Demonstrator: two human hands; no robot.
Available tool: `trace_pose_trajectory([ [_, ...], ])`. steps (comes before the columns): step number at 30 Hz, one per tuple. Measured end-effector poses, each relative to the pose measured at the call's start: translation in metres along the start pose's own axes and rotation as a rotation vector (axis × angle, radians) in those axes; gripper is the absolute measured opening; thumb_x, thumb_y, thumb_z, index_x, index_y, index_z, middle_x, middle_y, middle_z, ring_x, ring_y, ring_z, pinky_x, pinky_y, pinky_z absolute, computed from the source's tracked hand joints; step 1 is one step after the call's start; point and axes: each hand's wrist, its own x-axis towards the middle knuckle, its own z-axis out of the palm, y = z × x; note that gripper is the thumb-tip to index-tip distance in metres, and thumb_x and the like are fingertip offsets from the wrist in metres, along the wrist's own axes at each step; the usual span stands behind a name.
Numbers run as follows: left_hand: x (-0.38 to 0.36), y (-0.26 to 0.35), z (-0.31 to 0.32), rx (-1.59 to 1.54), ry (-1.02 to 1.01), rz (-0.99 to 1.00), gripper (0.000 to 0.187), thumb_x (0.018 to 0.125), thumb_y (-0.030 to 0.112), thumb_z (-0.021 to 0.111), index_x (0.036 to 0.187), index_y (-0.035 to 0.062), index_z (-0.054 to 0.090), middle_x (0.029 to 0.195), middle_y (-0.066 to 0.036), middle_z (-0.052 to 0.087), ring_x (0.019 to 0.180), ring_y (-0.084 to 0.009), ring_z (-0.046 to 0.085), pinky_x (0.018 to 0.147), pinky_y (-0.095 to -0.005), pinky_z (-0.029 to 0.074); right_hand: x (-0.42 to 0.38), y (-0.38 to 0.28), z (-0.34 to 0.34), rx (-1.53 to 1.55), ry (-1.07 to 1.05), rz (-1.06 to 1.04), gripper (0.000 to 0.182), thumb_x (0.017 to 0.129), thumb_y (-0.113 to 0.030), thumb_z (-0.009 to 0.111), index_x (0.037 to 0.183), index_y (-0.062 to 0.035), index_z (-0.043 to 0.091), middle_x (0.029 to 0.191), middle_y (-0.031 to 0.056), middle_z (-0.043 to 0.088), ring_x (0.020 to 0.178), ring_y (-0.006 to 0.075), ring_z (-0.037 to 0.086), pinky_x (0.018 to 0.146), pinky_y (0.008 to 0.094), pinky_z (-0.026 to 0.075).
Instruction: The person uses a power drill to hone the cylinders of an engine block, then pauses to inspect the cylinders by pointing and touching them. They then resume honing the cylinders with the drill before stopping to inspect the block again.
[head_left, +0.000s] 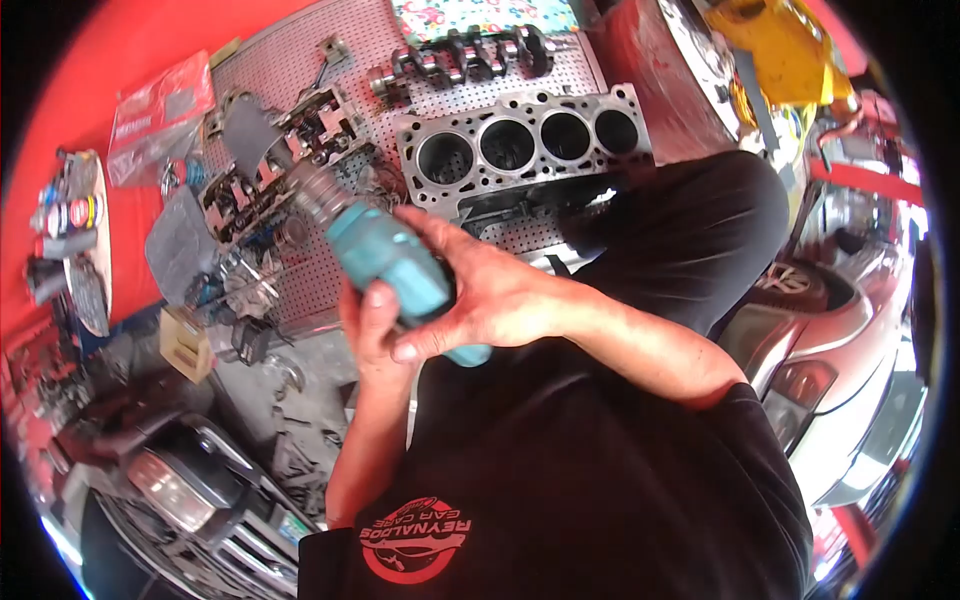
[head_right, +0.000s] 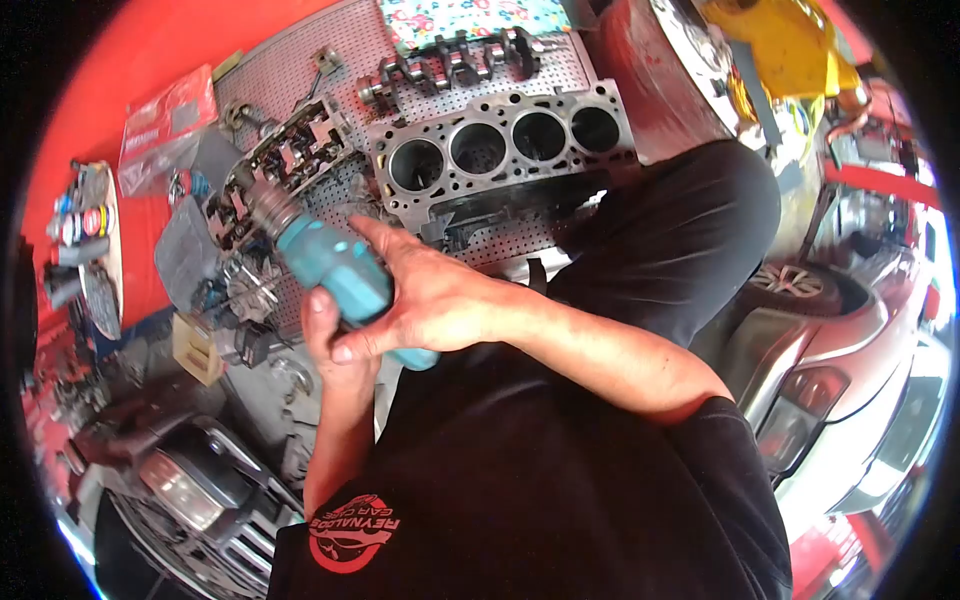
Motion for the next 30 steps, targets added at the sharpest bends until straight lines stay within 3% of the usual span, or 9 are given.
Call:
trace_pose_trajectory([
  [2,0.014,0.019,0.026,0.180,-0.144,0.015,0.068,0.096,0.042,0.067,0.144,-0.0013,0.047,0.128,-0.011,0.062,0.115,-0.0230,0.062,0.099,-0.0383,0.049,-0.017,-0.007,-0.012,0.105,0.128,0.013,0.131,0.065,-0.037,0.098,0.157,0.0111,0.019,0.145,0.0287,0.051,0.135,0.0342,0.053,0.113,0.0385,0.044],
  [7,0.064,0.038,0.061,0.869,-0.696,-0.031,0.069,0.105,0.047,0.057,0.148,-0.0051,0.045,0.129,-0.022,0.065,0.120,-0.0259,0.063,0.103,-0.0394,0.048,-0.082,0.033,-0.037,0.443,0.504,-0.076,0.088,0.071,-0.003,0.088,0.146,-0.0017,0.042,0.125,0.0089,0.063,0.115,0.0200,0.063,0.100,0.0383,0.053],
  [11,0.122,0.007,0.074,0.223,-0.506,-0.680,0.075,0.104,0.026,0.058,0.162,0.0003,0.019,0.120,-0.028,0.068,0.098,-0.0353,0.071,0.084,-0.0471,0.058,-0.151,0.044,-0.044,0.638,0.689,-0.035,0.092,0.069,-0.015,0.082,0.149,-0.0003,0.039,0.127,0.0149,0.064,0.106,0.0262,0.070,0.092,0.0403,0.057],
  [14,0.140,-0.041,0.080,0.005,-0.418,-0.798,0.064,0.101,0.017,0.058,0.158,0.0112,0.028,0.122,-0.029,0.067,0.097,-0.0381,0.070,0.084,-0.0484,0.057,-0.180,0.048,-0.028,0.738,0.911,-0.065,0.110,0.064,-0.024,0.083,0.156,-0.0012,0.027,0.141,0.0251,0.054,0.103,0.0358,0.071,0.089,0.0461,0.059],
  [17,0.153,-0.082,0.094,-0.216,-0.311,-0.803,0.084,0.100,0.011,0.056,0.161,0.0071,-0.001,0.118,-0.030,0.067,0.097,-0.0383,0.071,0.083,-0.0504,0.058,-0.200,0.046,-0.014,0.734,1.035,-0.040,0.119,0.060,-0.030,0.085,0.158,-0.0009,0.023,0.145,0.0297,0.048,0.100,0.0408,0.070,0.086,0.0501,0.061],
  [18,0.161,-0.097,0.091,-0.344,-0.344,-0.808,0.066,0.098,0.009,0.057,0.151,0.0086,0.018,0.120,-0.030,0.067,0.100,-0.0401,0.070,0.085,-0.0528,0.058,-0.209,0.045,-0.009,0.704,1.075,-0.030,0.119,0.060,-0.030,0.085,0.157,-0.0007,0.023,0.145,0.0298,0.048,0.100,0.0404,0.070,0.085,0.0494,0.061],
  [21,0.158,-0.106,0.100,-0.510,-0.340,-0.748,0.054,0.097,0.008,0.057,0.139,0.0096,0.023,0.121,-0.029,0.067,0.103,-0.0409,0.069,0.087,-0.0543,0.057,-0.237,0.032,-0.006,0.585,1.192,0.033,0.122,0.058,-0.032,0.087,0.157,0.0001,0.024,0.143,0.0297,0.050,0.100,0.0377,0.071,0.084,0.0461,0.062],
  [25,0.143,-0.100,0.111,-0.535,-0.329,-0.686,0.063,0.097,0.010,0.058,0.146,0.0109,0.018,0.120,-0.027,0.067,0.104,-0.0389,0.069,0.088,-0.0543,0.057,-0.265,0.019,-0.013,0.471,1.323,0.031,0.122,0.056,-0.034,0.088,0.156,-0.0001,0.027,0.141,0.0299,0.053,0.095,0.0370,0.073,0.081,0.0434,0.062],
  [30,0.139,-0.103,0.110,-0.520,-0.337,-0.654,0.092,0.097,0.011,0.058,0.161,0.0204,-0.009,0.118,-0.026,0.067,0.099,-0.0368,0.070,0.087,-0.0530,0.057,-0.285,0.016,-0.026,0.403,1.364,-0.042,0.120,0.059,-0.035,0.088,0.155,0.0027,0.028,0.142,0.0304,0.050,0.096,0.0366,0.072,0.081,0.0421,0.063],
])
